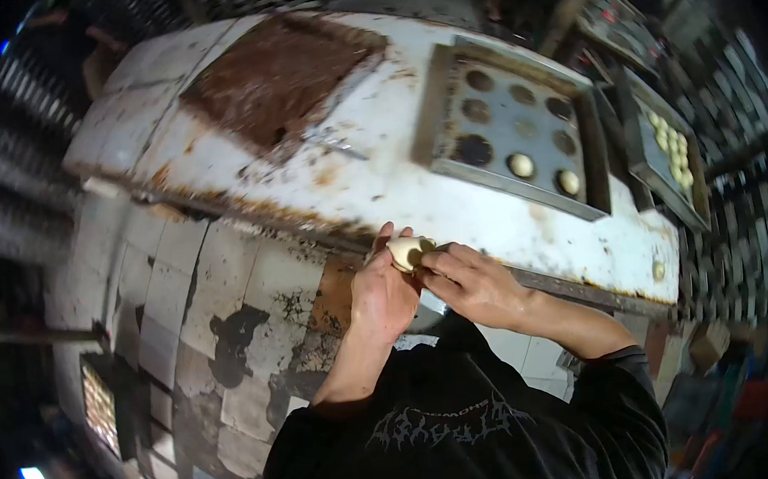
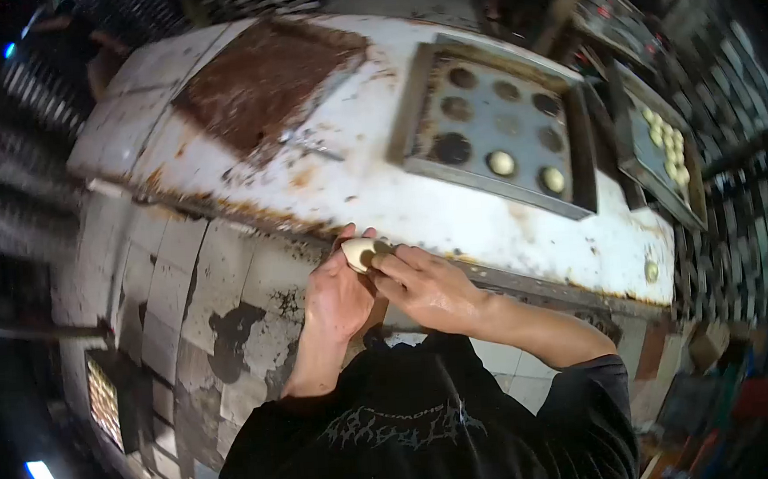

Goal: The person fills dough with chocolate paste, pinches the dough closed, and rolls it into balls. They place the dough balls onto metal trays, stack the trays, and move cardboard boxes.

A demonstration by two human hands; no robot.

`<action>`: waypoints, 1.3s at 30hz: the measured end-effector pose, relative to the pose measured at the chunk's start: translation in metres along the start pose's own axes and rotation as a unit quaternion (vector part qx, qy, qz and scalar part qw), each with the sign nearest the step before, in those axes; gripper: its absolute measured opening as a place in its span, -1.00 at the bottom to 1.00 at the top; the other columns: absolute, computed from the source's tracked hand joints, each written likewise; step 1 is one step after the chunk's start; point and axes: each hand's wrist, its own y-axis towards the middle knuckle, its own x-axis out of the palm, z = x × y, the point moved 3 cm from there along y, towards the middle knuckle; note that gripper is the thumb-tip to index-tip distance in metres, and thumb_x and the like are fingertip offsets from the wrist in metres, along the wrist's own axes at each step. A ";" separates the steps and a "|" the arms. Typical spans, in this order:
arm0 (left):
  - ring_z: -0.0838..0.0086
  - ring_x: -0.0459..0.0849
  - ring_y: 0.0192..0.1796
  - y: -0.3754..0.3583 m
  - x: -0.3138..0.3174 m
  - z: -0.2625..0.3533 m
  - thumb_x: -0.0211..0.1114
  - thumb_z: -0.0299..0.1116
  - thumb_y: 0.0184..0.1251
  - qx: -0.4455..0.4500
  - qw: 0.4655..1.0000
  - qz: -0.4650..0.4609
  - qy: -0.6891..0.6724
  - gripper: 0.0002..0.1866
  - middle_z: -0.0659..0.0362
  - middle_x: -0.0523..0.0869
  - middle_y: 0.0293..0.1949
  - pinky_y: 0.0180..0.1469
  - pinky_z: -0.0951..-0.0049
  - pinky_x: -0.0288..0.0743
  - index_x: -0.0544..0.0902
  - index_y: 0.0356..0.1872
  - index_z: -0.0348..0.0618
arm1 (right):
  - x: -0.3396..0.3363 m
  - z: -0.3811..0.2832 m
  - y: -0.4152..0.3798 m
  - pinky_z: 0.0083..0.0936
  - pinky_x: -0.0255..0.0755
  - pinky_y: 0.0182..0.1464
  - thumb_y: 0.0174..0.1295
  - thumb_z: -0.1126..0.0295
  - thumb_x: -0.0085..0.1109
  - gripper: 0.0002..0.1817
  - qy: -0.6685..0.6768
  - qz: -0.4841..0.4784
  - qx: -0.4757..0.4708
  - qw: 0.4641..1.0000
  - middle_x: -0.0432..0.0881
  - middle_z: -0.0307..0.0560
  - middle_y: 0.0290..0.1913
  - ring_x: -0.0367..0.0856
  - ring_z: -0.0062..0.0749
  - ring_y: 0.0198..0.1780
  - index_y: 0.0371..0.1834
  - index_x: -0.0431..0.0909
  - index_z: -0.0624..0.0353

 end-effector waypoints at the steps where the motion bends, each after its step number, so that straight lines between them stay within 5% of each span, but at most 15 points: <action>1: 0.25 0.47 0.13 0.003 0.018 -0.017 -0.17 -0.42 0.40 -0.020 1.000 -0.006 0.013 -0.68 0.07 0.46 0.12 0.13 0.26 0.38 0.35 0.13 -0.07 | -0.014 0.013 -0.016 -0.43 0.50 -0.29 -0.11 0.50 0.12 -0.65 -0.010 0.008 0.021 1.000 0.46 -0.04 -0.19 0.49 -0.23 -0.25 -0.16 0.52 0.28; 5: 0.37 0.42 0.17 0.037 0.057 -0.107 -0.06 -0.34 0.42 -0.104 0.966 -0.111 0.210 -0.56 0.09 0.45 0.13 0.24 0.31 0.25 0.23 0.29 -0.14 | -0.070 0.068 -0.093 -0.30 0.50 -0.31 0.07 0.51 0.10 -0.70 0.140 0.013 0.266 0.954 0.56 0.08 -0.34 0.60 0.02 -0.29 -0.09 0.39 0.22; 7: 0.43 0.45 0.13 0.063 0.074 -0.154 0.04 -0.40 0.39 -0.068 0.877 -0.201 0.432 -0.57 0.10 0.48 0.08 0.20 0.34 0.31 0.25 0.25 -0.25 | -0.092 0.105 -0.141 -0.36 0.49 -0.30 0.14 0.53 0.11 -0.76 0.248 0.038 0.233 0.940 0.58 0.15 -0.39 0.60 0.05 -0.32 -0.11 0.42 0.21; 11: 0.49 0.55 -0.07 0.110 0.111 -0.260 0.19 -0.44 0.32 -0.072 0.880 -0.280 0.376 -0.65 0.12 0.56 -0.10 -0.01 0.49 0.47 0.32 0.04 -0.30 | -0.110 0.154 -0.260 -0.38 0.44 -0.11 0.12 0.60 0.05 -0.84 0.518 0.230 0.466 0.679 0.56 0.03 -0.24 0.57 -0.21 -0.20 -0.21 0.50 0.28; 14: 0.44 0.59 -0.17 0.135 0.132 -0.336 0.15 -0.45 0.35 -0.067 0.948 -0.175 0.257 -0.72 0.11 0.55 -0.18 -0.12 0.49 0.51 0.31 -0.01 -0.21 | -0.117 0.140 -0.311 -0.12 0.11 0.27 -0.10 0.64 0.01 -0.59 0.098 0.247 0.427 0.864 0.27 0.21 0.16 0.19 0.11 0.24 -0.08 0.49 0.24; 20: 0.42 0.60 -0.24 0.183 0.116 -0.452 0.19 -0.50 0.29 -0.036 0.913 -0.175 0.367 -0.74 0.05 0.52 -0.20 -0.26 0.49 0.56 0.32 -0.08 -0.16 | -0.095 0.134 -0.420 -0.07 0.11 0.21 -0.16 0.61 0.02 -0.63 0.034 0.258 0.509 0.821 0.37 0.08 0.10 0.24 0.09 0.19 -0.18 0.53 0.23; 21: 0.33 0.60 -0.19 0.191 0.110 -0.462 0.26 -0.47 0.22 -0.002 0.850 -0.213 0.482 -0.72 0.02 0.53 -0.18 -0.18 0.37 0.55 0.39 -0.11 -0.18 | -0.090 0.137 -0.441 -0.10 0.15 0.18 -0.12 0.61 0.00 -0.69 0.040 0.275 0.518 0.809 0.41 0.08 0.05 0.28 0.07 0.15 -0.23 0.54 0.24; 24: 0.13 0.50 0.05 0.182 0.127 -0.467 0.41 -0.37 0.02 0.259 0.371 -0.418 0.788 -0.57 -0.01 0.53 -0.02 0.04 0.17 0.43 0.51 -0.07 -0.26 | -0.086 0.180 -0.486 -0.22 0.28 -0.01 0.09 0.56 -0.03 -0.86 -0.020 0.368 0.630 0.683 0.53 0.12 -0.20 0.42 0.02 -0.12 -0.32 0.53 0.26; 27: 0.16 0.47 0.16 0.162 0.138 -0.440 0.39 -0.40 0.05 0.280 0.414 -0.374 0.781 -0.58 -0.05 0.51 0.06 0.17 0.29 0.35 0.52 -0.05 -0.26 | -0.074 0.226 -0.463 -0.28 0.34 -0.11 0.21 0.42 -0.03 -0.83 0.036 0.435 0.615 0.657 0.57 0.12 -0.35 0.49 0.02 -0.26 -0.36 0.53 0.29; 28: 0.15 0.49 0.13 0.159 0.132 -0.425 0.36 -0.41 0.08 0.185 0.538 -0.338 0.750 -0.60 -0.04 0.53 0.04 0.16 0.31 0.36 0.52 -0.03 -0.26 | -0.058 0.228 -0.444 -0.28 0.35 -0.10 0.22 0.40 -0.03 -0.81 0.135 0.432 0.616 0.645 0.58 0.11 -0.31 0.50 0.03 -0.22 -0.36 0.53 0.29; 31: 0.24 0.56 0.06 0.144 0.129 -0.365 0.27 -0.54 0.11 0.145 0.569 -0.305 0.749 -0.65 0.01 0.58 -0.01 0.14 0.33 0.38 0.52 -0.03 -0.28 | -0.044 0.192 -0.403 -0.28 0.39 -0.13 0.14 0.42 0.04 -0.85 0.071 0.210 0.494 0.841 0.59 0.10 -0.31 0.55 -0.11 -0.21 -0.37 0.55 0.28; 33: 0.22 0.56 0.06 0.136 0.127 -0.322 0.27 -0.54 0.12 0.138 0.554 -0.276 0.773 -0.63 0.01 0.59 -0.02 0.13 0.32 0.39 0.50 0.00 -0.26 | -0.036 0.156 -0.430 -0.29 0.36 -0.19 0.07 0.42 0.11 -0.87 -0.062 0.192 0.421 0.884 0.55 0.07 -0.33 0.52 -0.12 -0.22 -0.46 0.50 0.30; 35: 0.20 0.56 0.06 0.128 0.114 -0.292 0.27 -0.53 0.13 0.125 0.543 -0.242 0.794 -0.61 0.01 0.59 -0.03 0.12 0.32 0.40 0.48 0.02 -0.24 | -0.038 0.180 -0.490 -0.26 0.34 -0.20 0.01 0.44 0.13 -0.90 0.383 0.172 0.644 0.640 0.52 0.04 -0.32 0.46 -0.16 -0.21 -0.51 0.46 0.22; 37: 0.23 0.54 0.10 0.122 0.099 -0.263 0.26 -0.56 0.11 0.158 0.582 -0.217 0.768 -0.54 0.03 0.59 0.01 0.17 0.31 0.36 0.42 0.09 -0.23 | -0.078 0.204 -0.477 -0.18 0.27 -0.25 0.09 0.33 0.13 -0.81 -0.170 0.146 0.568 0.792 0.50 0.07 -0.36 0.42 -0.07 -0.27 -0.47 0.52 0.27; 39: 0.29 0.49 0.17 0.111 0.090 -0.244 0.16 -0.59 0.16 0.125 0.613 -0.219 0.749 -0.48 -0.01 0.55 0.06 0.23 0.28 0.30 0.30 0.19 -0.28 | -0.068 0.242 -0.461 -0.20 0.27 -0.23 0.17 0.30 0.05 -0.74 -0.187 0.238 0.623 0.721 0.51 0.11 -0.42 0.41 -0.05 -0.28 -0.53 0.55 0.28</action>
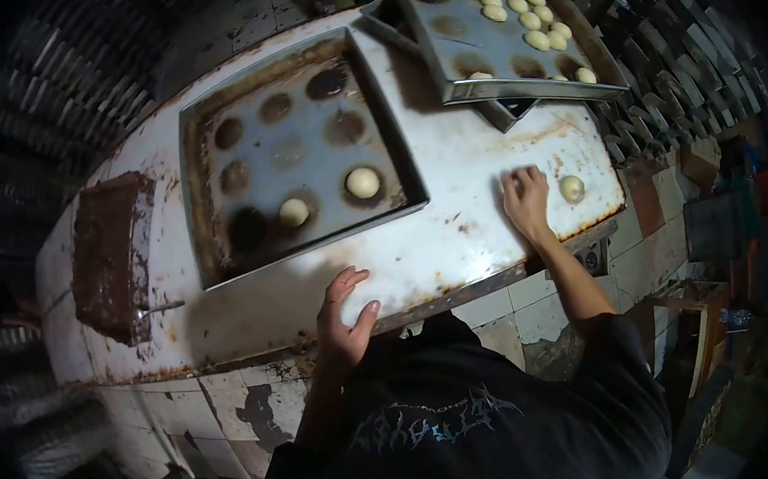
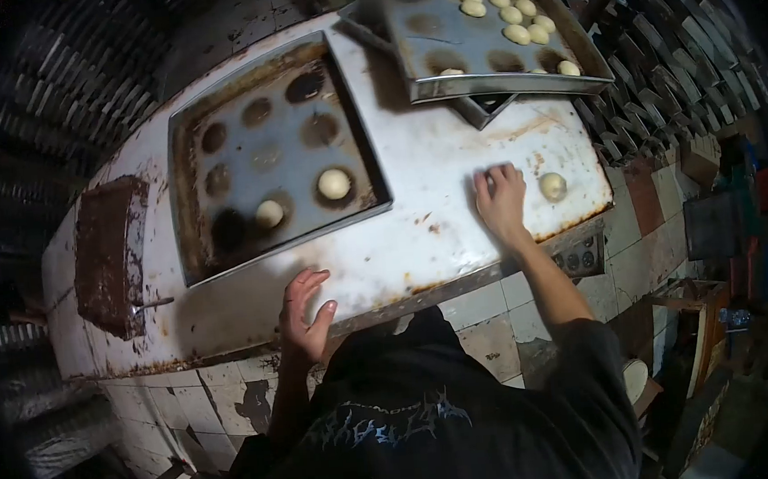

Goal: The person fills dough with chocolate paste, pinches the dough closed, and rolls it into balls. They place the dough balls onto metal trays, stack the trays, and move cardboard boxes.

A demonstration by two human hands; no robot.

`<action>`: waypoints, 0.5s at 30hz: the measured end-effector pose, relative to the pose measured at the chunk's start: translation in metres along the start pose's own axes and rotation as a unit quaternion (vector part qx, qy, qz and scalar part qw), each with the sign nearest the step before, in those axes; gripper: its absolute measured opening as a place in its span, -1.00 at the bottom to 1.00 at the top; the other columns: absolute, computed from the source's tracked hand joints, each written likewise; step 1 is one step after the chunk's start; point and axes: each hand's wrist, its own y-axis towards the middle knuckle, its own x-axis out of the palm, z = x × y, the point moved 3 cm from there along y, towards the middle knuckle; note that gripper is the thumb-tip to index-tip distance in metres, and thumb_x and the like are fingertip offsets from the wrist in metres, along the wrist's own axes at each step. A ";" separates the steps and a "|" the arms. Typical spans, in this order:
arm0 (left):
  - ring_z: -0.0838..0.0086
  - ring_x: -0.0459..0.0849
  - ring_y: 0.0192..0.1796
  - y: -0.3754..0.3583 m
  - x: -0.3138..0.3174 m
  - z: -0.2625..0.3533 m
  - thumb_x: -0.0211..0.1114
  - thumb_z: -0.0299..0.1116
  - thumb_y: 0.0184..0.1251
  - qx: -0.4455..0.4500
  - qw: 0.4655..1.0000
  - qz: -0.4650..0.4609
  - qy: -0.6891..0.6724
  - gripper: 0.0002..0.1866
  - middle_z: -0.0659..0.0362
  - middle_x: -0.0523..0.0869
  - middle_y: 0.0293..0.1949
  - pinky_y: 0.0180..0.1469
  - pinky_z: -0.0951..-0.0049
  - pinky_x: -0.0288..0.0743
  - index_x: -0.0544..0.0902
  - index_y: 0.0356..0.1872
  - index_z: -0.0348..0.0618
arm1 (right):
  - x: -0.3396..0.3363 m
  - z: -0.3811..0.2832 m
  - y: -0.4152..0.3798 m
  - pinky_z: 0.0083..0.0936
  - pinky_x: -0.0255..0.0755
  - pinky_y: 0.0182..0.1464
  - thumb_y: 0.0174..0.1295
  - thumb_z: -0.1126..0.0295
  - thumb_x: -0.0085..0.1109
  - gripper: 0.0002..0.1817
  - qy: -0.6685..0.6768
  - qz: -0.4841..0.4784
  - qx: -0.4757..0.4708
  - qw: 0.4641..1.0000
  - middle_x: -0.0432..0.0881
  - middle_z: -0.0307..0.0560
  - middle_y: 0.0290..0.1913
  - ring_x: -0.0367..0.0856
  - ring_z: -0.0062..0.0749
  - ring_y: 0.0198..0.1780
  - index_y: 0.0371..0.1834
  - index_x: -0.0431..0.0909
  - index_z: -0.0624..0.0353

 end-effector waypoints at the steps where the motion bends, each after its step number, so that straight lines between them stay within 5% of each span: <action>1: 0.30 0.48 0.18 -0.008 -0.004 -0.003 0.17 -0.59 0.16 -0.003 0.998 -0.016 -0.054 -0.46 0.00 0.54 0.07 0.25 0.29 0.28 0.27 0.21 -0.28 | 0.016 -0.009 0.005 -0.21 0.28 -0.22 0.19 0.29 0.03 -0.70 0.056 -0.008 0.038 0.998 0.51 0.13 -0.45 0.41 -0.04 -0.28 -0.57 0.54 0.30; 4: 0.32 0.45 0.21 -0.028 -0.034 -0.011 0.20 -0.56 0.18 -0.008 0.991 -0.057 -0.118 -0.40 0.01 0.53 0.09 0.27 0.29 0.25 0.22 0.27 -0.25 | 0.029 -0.061 -0.024 -0.22 0.32 -0.11 0.16 0.30 0.05 -0.74 0.166 -0.098 0.141 0.971 0.53 0.14 -0.41 0.43 0.02 -0.18 -0.52 0.56 0.29; 8: 0.35 0.45 0.20 -0.059 -0.107 -0.038 0.23 -0.50 0.20 -0.012 0.992 -0.040 -0.121 -0.40 0.02 0.53 0.10 0.26 0.29 0.25 0.25 0.28 -0.22 | -0.018 -0.108 -0.076 -0.17 0.40 -0.06 0.03 0.38 0.15 -0.76 -0.070 -0.131 -0.118 0.982 0.56 0.14 -0.26 0.48 0.09 -0.24 -0.22 0.54 0.22; 10: 0.36 0.45 0.20 -0.080 -0.142 -0.055 0.25 -0.47 0.20 -0.015 0.997 -0.021 -0.075 -0.42 0.03 0.52 0.12 0.25 0.31 0.27 0.29 0.26 -0.22 | -0.024 -0.095 -0.076 -0.37 0.42 -0.01 0.05 0.39 0.18 -0.67 -0.147 -0.316 0.031 0.937 0.57 0.08 -0.17 0.55 -0.11 -0.15 -0.10 0.48 0.27; 12: 0.39 0.49 0.17 -0.109 -0.160 -0.075 0.27 -0.46 0.18 -0.016 0.996 0.022 -0.087 -0.46 0.09 0.54 0.12 0.22 0.33 0.31 0.35 0.21 -0.19 | -0.027 -0.113 -0.054 -0.43 0.40 0.02 0.05 0.43 0.20 -0.64 0.059 -0.510 0.170 0.841 0.55 -0.02 -0.08 0.53 -0.29 -0.04 -0.05 0.46 0.26; 14: 0.38 0.45 0.20 -0.133 -0.164 -0.091 0.24 -0.49 0.20 -0.056 0.984 0.033 -0.168 -0.47 0.08 0.51 0.14 0.24 0.36 0.27 0.34 0.22 -0.22 | -0.020 -0.211 -0.029 -0.49 0.38 0.05 0.06 0.52 0.15 -0.65 0.201 -0.511 0.051 0.834 0.53 -0.06 -0.09 0.50 -0.44 -0.01 -0.03 0.46 0.26; 15: 0.41 0.44 0.20 -0.141 -0.165 -0.089 0.23 -0.50 0.22 -0.075 0.981 0.039 -0.172 -0.51 0.10 0.51 0.15 0.24 0.39 0.27 0.36 0.20 -0.22 | -0.010 -0.259 -0.015 -0.45 0.44 -0.04 0.02 0.46 0.23 -0.61 0.191 -0.413 -0.156 0.877 0.54 -0.09 -0.32 0.55 -0.47 -0.22 -0.04 0.47 0.30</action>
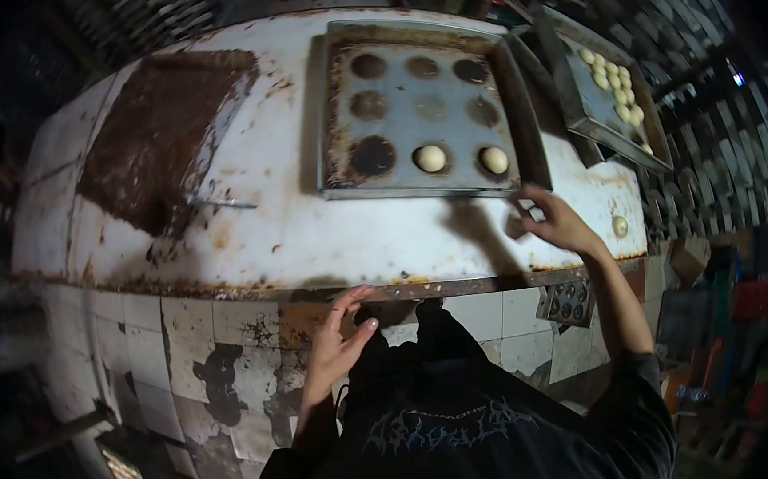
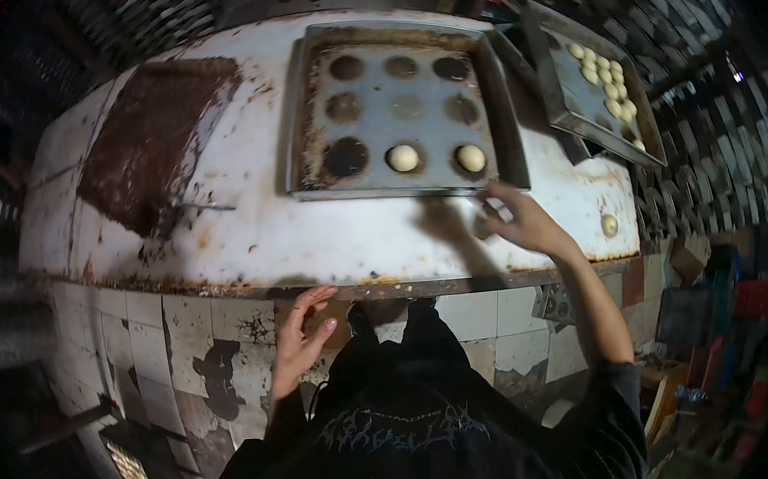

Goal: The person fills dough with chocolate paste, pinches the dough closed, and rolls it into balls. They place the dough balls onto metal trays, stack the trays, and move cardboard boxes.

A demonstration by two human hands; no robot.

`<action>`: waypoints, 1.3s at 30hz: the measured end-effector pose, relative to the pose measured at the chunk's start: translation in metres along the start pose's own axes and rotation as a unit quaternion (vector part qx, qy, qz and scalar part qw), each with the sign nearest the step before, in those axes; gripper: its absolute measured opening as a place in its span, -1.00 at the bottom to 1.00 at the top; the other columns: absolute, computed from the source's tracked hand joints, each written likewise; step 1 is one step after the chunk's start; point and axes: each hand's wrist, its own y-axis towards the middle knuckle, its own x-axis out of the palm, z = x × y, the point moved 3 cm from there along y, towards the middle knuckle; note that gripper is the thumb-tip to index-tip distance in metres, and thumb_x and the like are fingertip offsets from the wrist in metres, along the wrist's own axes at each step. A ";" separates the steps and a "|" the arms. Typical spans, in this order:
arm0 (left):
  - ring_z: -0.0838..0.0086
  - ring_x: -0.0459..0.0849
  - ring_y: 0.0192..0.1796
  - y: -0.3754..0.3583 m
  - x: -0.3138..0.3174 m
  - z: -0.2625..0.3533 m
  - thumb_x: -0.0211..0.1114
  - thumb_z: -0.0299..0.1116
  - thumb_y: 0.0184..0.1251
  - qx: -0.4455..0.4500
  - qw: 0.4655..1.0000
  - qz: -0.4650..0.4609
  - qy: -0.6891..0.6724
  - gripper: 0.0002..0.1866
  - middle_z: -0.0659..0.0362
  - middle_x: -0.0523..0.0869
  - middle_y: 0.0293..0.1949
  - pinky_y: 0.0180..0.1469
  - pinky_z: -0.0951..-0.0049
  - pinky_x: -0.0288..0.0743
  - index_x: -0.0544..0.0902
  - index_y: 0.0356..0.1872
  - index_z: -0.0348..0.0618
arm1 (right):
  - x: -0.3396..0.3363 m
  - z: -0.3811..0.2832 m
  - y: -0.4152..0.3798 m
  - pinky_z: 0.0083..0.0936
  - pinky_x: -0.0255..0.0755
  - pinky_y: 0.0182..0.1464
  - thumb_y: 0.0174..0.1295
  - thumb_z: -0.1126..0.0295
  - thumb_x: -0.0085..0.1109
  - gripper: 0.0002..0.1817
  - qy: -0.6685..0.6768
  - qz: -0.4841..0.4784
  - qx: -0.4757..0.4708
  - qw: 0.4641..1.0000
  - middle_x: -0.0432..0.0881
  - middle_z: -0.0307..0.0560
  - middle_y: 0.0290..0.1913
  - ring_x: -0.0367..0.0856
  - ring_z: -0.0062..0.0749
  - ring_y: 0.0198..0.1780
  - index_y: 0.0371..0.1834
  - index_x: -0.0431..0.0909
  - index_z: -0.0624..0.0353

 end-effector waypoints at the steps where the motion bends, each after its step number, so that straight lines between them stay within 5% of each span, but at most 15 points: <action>1: 0.41 0.44 0.20 -0.008 0.001 0.003 0.23 -0.50 0.22 -0.002 1.000 0.011 0.000 -0.51 0.10 0.51 0.15 0.24 0.39 0.27 0.36 0.20 -0.22 | 0.009 -0.034 0.037 -0.39 0.39 0.03 0.00 0.40 0.23 -0.63 0.011 -0.016 -0.030 0.999 0.54 -0.04 -0.32 0.56 -0.34 -0.21 -0.10 0.47 0.30; 3: 0.44 0.43 0.20 -0.018 0.007 0.009 0.22 -0.49 0.24 0.005 1.000 0.004 -0.005 -0.53 0.12 0.51 0.15 0.25 0.41 0.26 0.37 0.18 -0.22 | 0.040 -0.063 0.113 -0.28 0.40 -0.01 0.04 0.30 0.19 -0.72 -0.085 0.046 -0.182 0.979 0.54 0.10 -0.37 0.52 0.00 -0.22 -0.25 0.49 0.24; 7: 0.42 0.41 0.21 -0.027 0.016 0.022 0.20 -0.52 0.24 0.038 0.999 0.005 0.033 -0.51 0.11 0.49 0.17 0.26 0.39 0.25 0.34 0.22 -0.23 | 0.129 -0.050 0.225 -0.18 0.36 0.10 0.07 0.25 0.18 -0.69 -0.175 -0.007 -0.003 0.985 0.58 0.17 -0.16 0.53 0.05 -0.03 -0.19 0.52 0.20; 11: 0.36 0.41 0.22 -0.032 0.017 0.021 0.18 -0.60 0.21 0.044 0.997 0.050 0.043 -0.46 0.05 0.47 0.17 0.26 0.37 0.26 0.29 0.25 -0.26 | 0.155 -0.022 0.224 -0.09 0.22 0.23 0.06 0.21 0.23 -0.49 -0.245 -0.115 -0.027 0.962 0.45 0.25 0.10 0.34 0.16 0.20 0.07 0.38 0.15; 15: 0.28 0.42 0.21 -0.012 0.033 0.001 0.14 -0.58 0.24 0.020 0.998 0.062 0.001 -0.49 -0.05 0.47 0.14 0.26 0.27 0.27 0.28 0.24 -0.28 | 0.030 -0.034 0.156 -0.16 0.28 0.19 0.11 0.19 0.21 -0.40 -0.056 0.093 -0.217 0.970 0.30 0.32 0.19 0.32 0.22 0.18 0.20 0.27 0.18; 19: 0.18 0.49 0.15 0.050 0.081 0.014 0.09 -0.49 0.24 0.073 0.993 0.005 0.096 -0.56 -0.11 0.50 0.07 0.24 0.25 0.32 0.30 0.15 -0.38 | -0.160 0.068 0.101 -0.48 0.51 -0.30 0.13 0.50 0.18 -0.86 -0.088 0.326 -0.061 0.939 0.61 0.03 -0.25 0.63 -0.33 -0.34 -0.25 0.50 0.25; 20: 0.18 0.50 0.15 0.071 0.099 0.015 0.05 -0.52 0.22 0.047 0.998 0.010 0.036 -0.56 -0.11 0.50 0.06 0.24 0.25 0.33 0.30 0.15 -0.39 | -0.205 0.122 0.092 -0.40 0.47 -0.35 0.17 0.41 0.20 -0.86 -0.138 0.392 -0.120 0.902 0.62 0.03 -0.37 0.62 -0.32 -0.37 -0.31 0.54 0.26; 22: 0.17 0.50 0.15 0.102 0.140 0.034 -0.01 -0.61 0.14 0.061 0.998 -0.014 0.025 -0.55 -0.12 0.51 0.03 0.25 0.24 0.33 0.30 0.12 -0.43 | -0.285 0.209 0.072 -0.22 0.35 -0.46 0.26 0.07 0.07 -0.54 -0.192 0.320 0.157 0.914 0.53 0.18 -0.60 0.57 -0.16 -0.54 -0.52 0.56 0.32; 24: 0.19 0.49 0.16 0.123 0.173 0.037 0.02 -0.62 0.12 0.038 0.998 -0.036 -0.018 -0.55 -0.12 0.51 0.04 0.26 0.23 0.32 0.34 0.11 -0.42 | -0.329 0.309 0.057 -0.13 0.36 -0.44 0.27 0.08 0.02 -0.51 -0.333 0.303 0.191 0.872 0.53 0.28 -0.56 0.54 0.11 -0.51 -0.58 0.51 0.34; 27: 0.23 0.49 0.16 0.137 0.203 0.048 0.09 -0.55 0.14 -0.051 0.998 -0.007 -0.034 -0.59 -0.06 0.53 0.04 0.25 0.27 0.30 0.44 0.08 -0.38 | -0.344 0.397 0.046 -0.03 0.41 -0.28 0.16 0.16 0.03 -0.64 -0.438 0.199 0.151 0.864 0.60 0.27 -0.34 0.59 0.14 -0.29 -0.26 0.42 0.31; 30: 0.25 0.49 0.14 0.142 0.212 0.054 0.17 -0.43 0.16 -0.074 0.996 -0.020 0.037 -0.58 -0.02 0.54 0.05 0.23 0.32 0.28 0.48 0.07 -0.35 | -0.332 0.396 0.060 -0.13 0.41 -0.10 0.08 0.22 0.07 -0.59 -0.476 0.129 0.218 0.842 0.62 0.23 -0.28 0.59 0.13 -0.19 -0.09 0.35 0.29; 33: 0.29 0.46 0.17 0.147 0.221 0.064 0.17 -0.37 0.23 -0.112 0.993 -0.020 -0.029 -0.56 0.00 0.53 0.09 0.23 0.32 0.29 0.42 0.12 -0.32 | -0.330 0.328 0.074 -0.38 0.39 -0.19 -0.03 0.37 0.20 -0.66 -0.241 -0.043 0.238 0.940 0.56 0.03 -0.39 0.55 -0.23 -0.24 -0.21 0.37 0.23; 36: 0.34 0.46 0.20 0.155 0.222 0.066 0.19 -0.16 0.31 -0.074 0.988 -0.110 -0.077 -0.42 -0.05 0.49 0.15 0.23 0.37 0.29 0.31 0.17 -0.43 | -0.282 0.213 0.073 -0.47 0.39 -0.20 -0.05 0.38 0.29 -0.68 0.045 0.074 0.022 0.996 0.51 -0.10 -0.36 0.52 -0.39 -0.27 -0.29 0.36 0.21; 38: 0.14 0.42 0.24 0.154 0.227 0.013 0.11 0.15 0.26 0.000 0.955 -0.172 -0.241 -0.21 -0.13 0.44 0.18 0.26 0.14 0.28 0.25 0.23 -0.41 | -0.205 0.110 0.059 -0.43 0.38 -0.18 -0.08 0.44 0.31 -0.70 0.098 0.151 -0.149 0.972 0.49 -0.12 -0.34 0.50 -0.36 -0.27 -0.32 0.39 0.19; 39: 0.08 0.35 0.29 0.151 0.228 0.050 0.02 0.24 0.25 -0.081 0.879 -0.119 -0.454 -0.16 -0.16 0.38 0.21 0.27 0.05 0.26 0.21 0.26 -0.38 | -0.168 0.070 0.049 -0.39 0.37 -0.17 -0.10 0.47 0.32 -0.70 0.076 0.192 -0.257 0.944 0.50 -0.11 -0.31 0.49 -0.32 -0.25 -0.31 0.41 0.18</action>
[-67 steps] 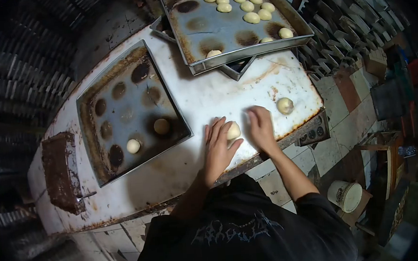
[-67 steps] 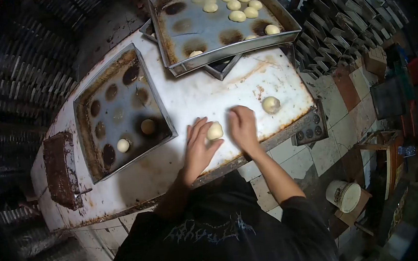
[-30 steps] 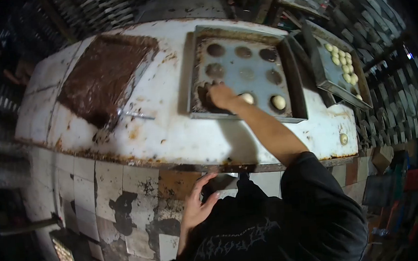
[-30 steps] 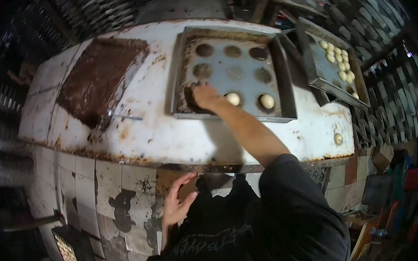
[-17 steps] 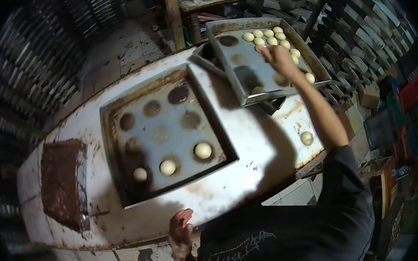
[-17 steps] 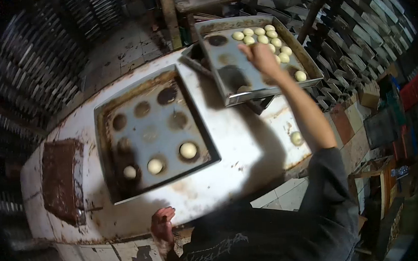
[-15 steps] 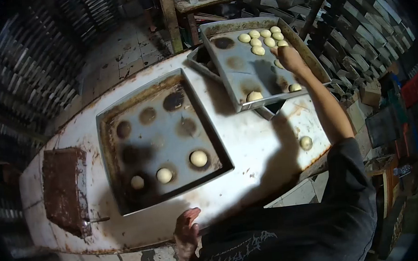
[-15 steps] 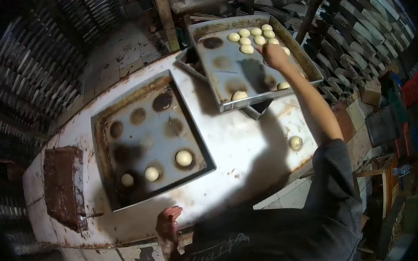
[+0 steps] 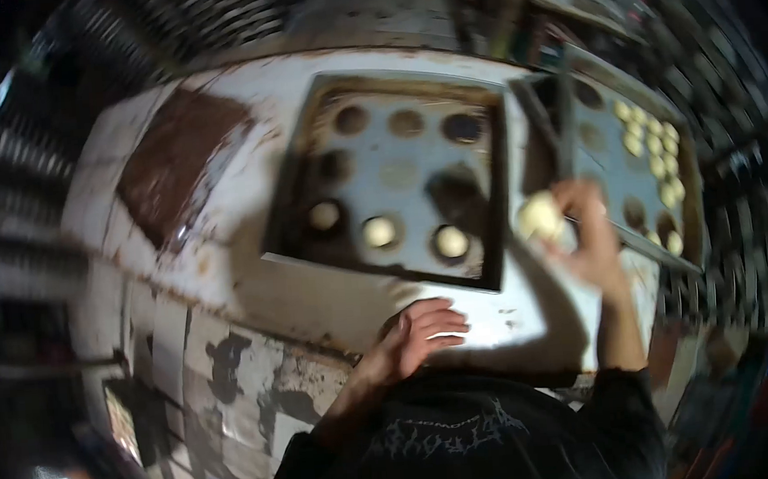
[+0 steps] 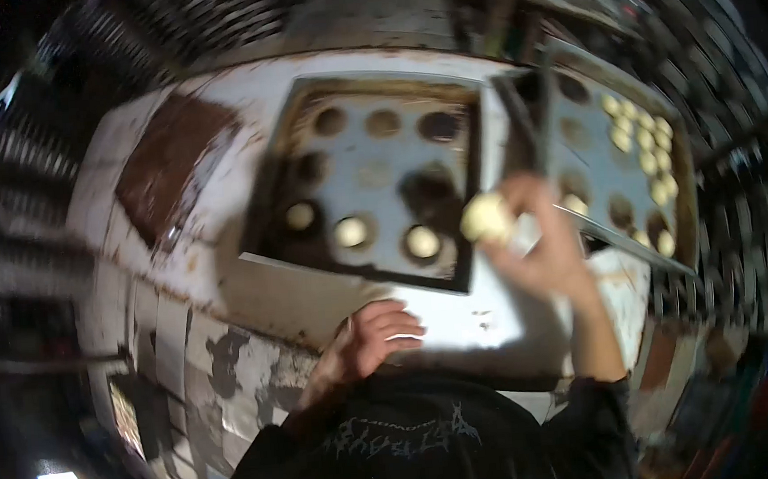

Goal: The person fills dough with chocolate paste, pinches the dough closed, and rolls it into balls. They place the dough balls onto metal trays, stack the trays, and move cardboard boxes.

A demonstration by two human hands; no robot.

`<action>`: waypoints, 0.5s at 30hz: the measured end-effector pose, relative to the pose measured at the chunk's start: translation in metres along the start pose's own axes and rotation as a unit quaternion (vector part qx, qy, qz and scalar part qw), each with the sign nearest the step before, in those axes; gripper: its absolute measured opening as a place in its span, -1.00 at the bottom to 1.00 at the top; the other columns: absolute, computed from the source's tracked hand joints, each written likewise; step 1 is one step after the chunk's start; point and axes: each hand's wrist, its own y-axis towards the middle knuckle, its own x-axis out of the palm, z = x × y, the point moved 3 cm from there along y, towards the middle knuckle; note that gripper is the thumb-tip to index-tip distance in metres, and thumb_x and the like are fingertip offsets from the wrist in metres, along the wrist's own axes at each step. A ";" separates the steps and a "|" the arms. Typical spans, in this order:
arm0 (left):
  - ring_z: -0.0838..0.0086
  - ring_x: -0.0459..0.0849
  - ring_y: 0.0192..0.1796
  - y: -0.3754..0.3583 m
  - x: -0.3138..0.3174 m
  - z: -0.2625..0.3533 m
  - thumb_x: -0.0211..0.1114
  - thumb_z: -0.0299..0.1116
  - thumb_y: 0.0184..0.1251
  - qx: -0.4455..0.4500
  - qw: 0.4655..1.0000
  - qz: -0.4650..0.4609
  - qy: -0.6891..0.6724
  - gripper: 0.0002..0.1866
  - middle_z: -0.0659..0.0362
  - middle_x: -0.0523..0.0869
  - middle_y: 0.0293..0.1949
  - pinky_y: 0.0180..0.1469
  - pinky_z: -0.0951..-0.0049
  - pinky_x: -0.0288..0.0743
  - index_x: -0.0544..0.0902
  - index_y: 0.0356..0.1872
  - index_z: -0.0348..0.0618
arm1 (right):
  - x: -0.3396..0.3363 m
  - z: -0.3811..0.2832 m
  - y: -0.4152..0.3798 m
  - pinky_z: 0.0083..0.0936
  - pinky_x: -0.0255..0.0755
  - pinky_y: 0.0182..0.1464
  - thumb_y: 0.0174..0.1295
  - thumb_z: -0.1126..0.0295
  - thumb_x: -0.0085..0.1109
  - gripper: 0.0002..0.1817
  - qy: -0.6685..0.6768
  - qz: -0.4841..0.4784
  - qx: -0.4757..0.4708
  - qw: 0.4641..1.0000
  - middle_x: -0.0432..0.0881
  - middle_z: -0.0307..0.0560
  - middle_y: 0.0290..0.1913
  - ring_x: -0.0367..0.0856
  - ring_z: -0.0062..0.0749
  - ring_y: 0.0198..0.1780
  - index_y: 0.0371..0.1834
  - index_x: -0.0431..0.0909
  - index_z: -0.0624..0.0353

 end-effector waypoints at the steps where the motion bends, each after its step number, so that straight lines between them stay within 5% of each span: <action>1: 0.10 0.35 0.28 -0.009 0.005 0.012 -0.02 0.24 0.27 0.014 0.997 -0.006 -0.079 -0.16 -0.14 0.38 0.21 0.27 0.06 0.26 0.20 0.27 -0.36 | 0.039 -0.031 -0.007 -0.29 0.36 -0.10 -0.11 0.45 0.36 -0.63 0.012 -0.155 0.041 0.987 0.51 -0.09 -0.23 0.49 -0.18 -0.16 -0.21 0.44 0.17; 2: 0.12 0.35 0.28 -0.023 0.005 0.023 -0.06 0.25 0.29 0.029 0.987 -0.017 -0.157 -0.17 -0.13 0.38 0.21 0.27 0.08 0.26 0.19 0.28 -0.35 | 0.086 -0.046 -0.026 -0.22 0.34 0.01 -0.02 0.39 0.33 -0.61 -0.023 -0.205 -0.089 0.975 0.50 -0.03 -0.08 0.45 -0.10 0.00 -0.11 0.46 0.17; 4: 0.27 0.49 0.14 -0.074 -0.037 0.025 -0.09 0.06 0.41 0.123 0.957 0.084 -0.248 -0.38 0.00 0.50 0.10 0.20 0.19 0.37 0.31 0.18 -0.36 | 0.162 -0.111 -0.029 -0.19 0.33 0.04 0.07 0.35 0.25 -0.65 0.005 -0.366 -0.208 0.907 0.47 0.02 -0.02 0.42 -0.12 0.02 -0.07 0.48 0.18; 6: 0.32 0.56 0.05 -0.140 -0.071 0.048 -0.09 -0.13 0.47 0.153 0.964 0.218 0.008 -0.55 0.04 0.58 -0.01 0.12 0.28 0.45 0.42 0.07 -0.36 | 0.218 -0.158 -0.049 -0.17 0.32 0.05 0.14 0.37 0.18 -0.69 0.022 -0.409 -0.258 0.875 0.45 0.03 0.00 0.39 -0.14 0.03 -0.05 0.48 0.18; 7: 0.33 0.61 -0.03 -0.170 -0.076 0.054 -0.07 -0.27 0.46 0.184 0.927 0.310 -0.102 -0.65 0.05 0.62 -0.12 0.06 0.35 0.49 0.47 0.00 -0.38 | 0.244 -0.177 -0.053 -0.17 0.31 0.06 0.15 0.37 0.16 -0.73 0.155 -0.465 -0.230 0.841 0.48 0.04 -0.04 0.42 -0.13 -0.01 -0.10 0.49 0.21; 8: 0.37 0.58 0.03 -0.202 -0.092 0.058 -0.02 -0.32 0.44 0.202 0.895 0.394 -0.054 -0.69 0.08 0.60 -0.08 0.06 0.37 0.48 0.47 -0.01 -0.37 | 0.271 -0.201 -0.053 -0.17 0.31 0.06 0.15 0.37 0.16 -0.73 0.159 -0.470 -0.244 0.833 0.48 0.04 -0.04 0.42 -0.13 -0.01 -0.10 0.49 0.21; 10: 0.35 0.55 0.06 -0.250 -0.105 0.060 -0.01 -0.36 0.40 0.293 0.859 0.409 -0.091 -0.70 0.06 0.57 -0.03 0.09 0.36 0.46 0.45 0.03 -0.36 | 0.328 -0.261 -0.038 -0.24 0.33 0.02 0.19 0.35 0.12 -0.79 0.247 -0.387 -0.104 0.882 0.51 0.06 -0.10 0.46 -0.10 -0.02 -0.19 0.51 0.23; 12: 0.30 0.50 0.14 -0.287 -0.114 0.065 0.01 -0.45 0.34 0.433 0.787 0.413 -0.150 -0.66 0.03 0.52 0.07 0.16 0.35 0.41 0.41 0.10 -0.34 | 0.413 -0.281 -0.041 -0.24 0.34 -0.06 0.19 0.36 0.12 -0.83 0.261 -0.192 -0.133 0.937 0.53 0.08 -0.18 0.49 -0.06 -0.12 -0.27 0.52 0.24; 14: 0.24 0.48 0.17 -0.317 -0.111 0.083 0.00 -0.47 0.31 0.497 0.749 0.408 -0.159 -0.63 -0.04 0.50 0.10 0.22 0.29 0.37 0.36 0.12 -0.40 | 0.508 -0.253 -0.051 -0.22 0.34 -0.10 0.17 0.40 0.11 -0.86 0.308 -0.222 -0.012 0.925 0.52 0.09 -0.18 0.47 -0.04 -0.16 -0.29 0.52 0.24; 15: 0.24 0.48 0.17 -0.333 -0.117 0.086 0.00 -0.47 0.31 0.507 0.742 0.409 -0.161 -0.63 -0.04 0.50 0.10 0.22 0.29 0.37 0.36 0.12 -0.40 | 0.525 -0.258 -0.041 -0.20 0.33 -0.10 0.16 0.40 0.11 -0.84 0.254 -0.167 -0.032 0.952 0.52 0.11 -0.20 0.47 -0.03 -0.16 -0.26 0.51 0.26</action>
